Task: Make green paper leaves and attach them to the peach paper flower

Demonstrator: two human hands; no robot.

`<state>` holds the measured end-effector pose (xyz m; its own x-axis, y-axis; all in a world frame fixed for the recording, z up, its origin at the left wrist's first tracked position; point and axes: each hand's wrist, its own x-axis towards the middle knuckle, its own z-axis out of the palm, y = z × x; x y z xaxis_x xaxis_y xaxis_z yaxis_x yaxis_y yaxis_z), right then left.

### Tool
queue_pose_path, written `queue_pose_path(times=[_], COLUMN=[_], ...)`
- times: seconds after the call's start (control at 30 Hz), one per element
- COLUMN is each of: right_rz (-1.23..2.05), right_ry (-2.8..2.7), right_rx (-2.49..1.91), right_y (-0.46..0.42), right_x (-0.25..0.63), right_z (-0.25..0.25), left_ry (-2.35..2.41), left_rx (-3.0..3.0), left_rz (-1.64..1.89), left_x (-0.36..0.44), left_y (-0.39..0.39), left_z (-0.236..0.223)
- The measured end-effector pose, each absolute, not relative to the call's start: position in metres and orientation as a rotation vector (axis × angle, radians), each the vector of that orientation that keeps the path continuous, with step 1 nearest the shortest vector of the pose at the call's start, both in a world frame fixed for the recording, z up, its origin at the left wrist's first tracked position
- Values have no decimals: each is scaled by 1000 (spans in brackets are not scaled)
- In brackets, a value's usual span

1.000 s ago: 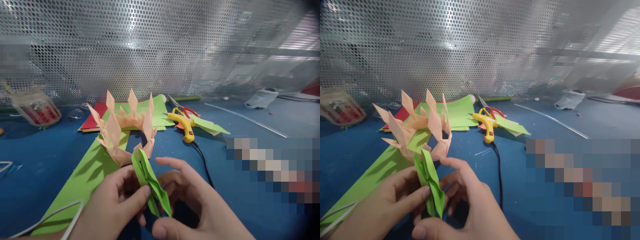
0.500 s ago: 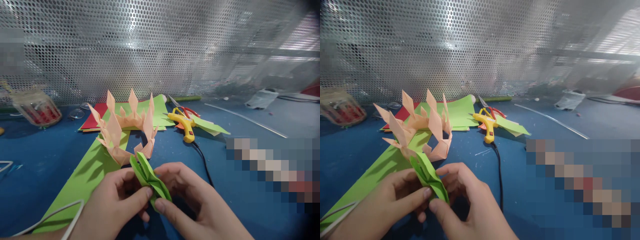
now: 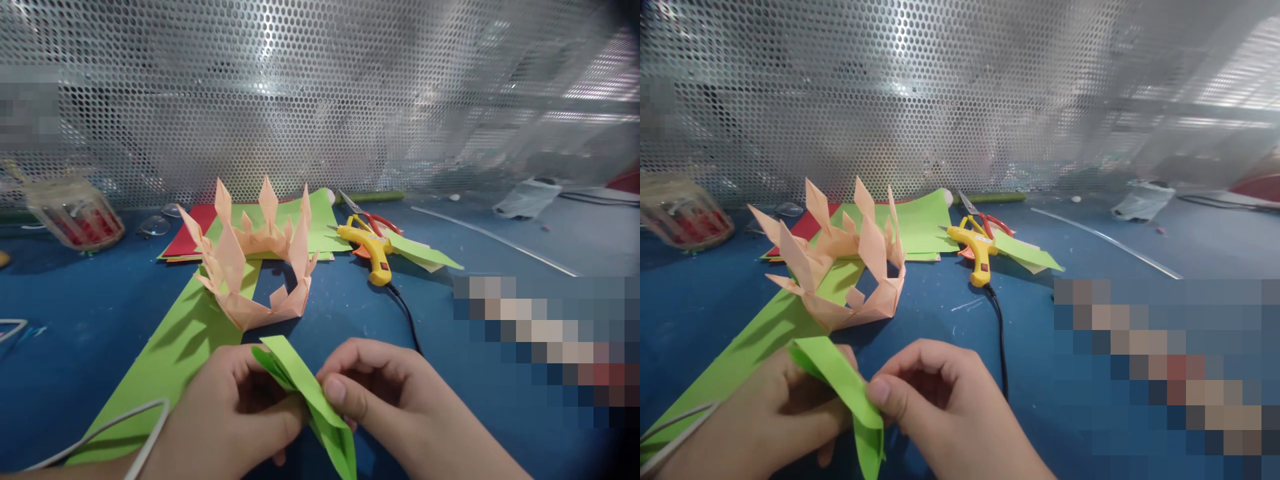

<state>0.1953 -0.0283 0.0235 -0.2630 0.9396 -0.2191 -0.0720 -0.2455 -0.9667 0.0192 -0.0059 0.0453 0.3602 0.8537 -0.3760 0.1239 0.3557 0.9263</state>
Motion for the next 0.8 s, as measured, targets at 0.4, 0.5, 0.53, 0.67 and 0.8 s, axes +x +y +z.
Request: queue_pose_path(times=[0.4, 0.5, 0.53, 0.67, 0.8], right_rz=[1704, 1738, 1763, 1868, 1819], right_ry=[-1163, -1164, -1156, -1075, -1060], right_rx=[-1173, -1175, -1161, -1067, -1090], right_y=[-29, -31, -32, -35, -36], right_x=[194, 193, 193, 190, 188], right_z=[25, 25, 24, 19, 15], left_ry=[1146, 1136, 1137, 1130, 1117], left_rx=[1144, 1101, 1094, 1110, 1110], left_rz=[612, 600, 601, 642, 666], left_x=[18, 18, 19, 20, 21], left_y=[-7, -6, -6, -6, -7], left_z=[45, 44, 44, 42, 38])
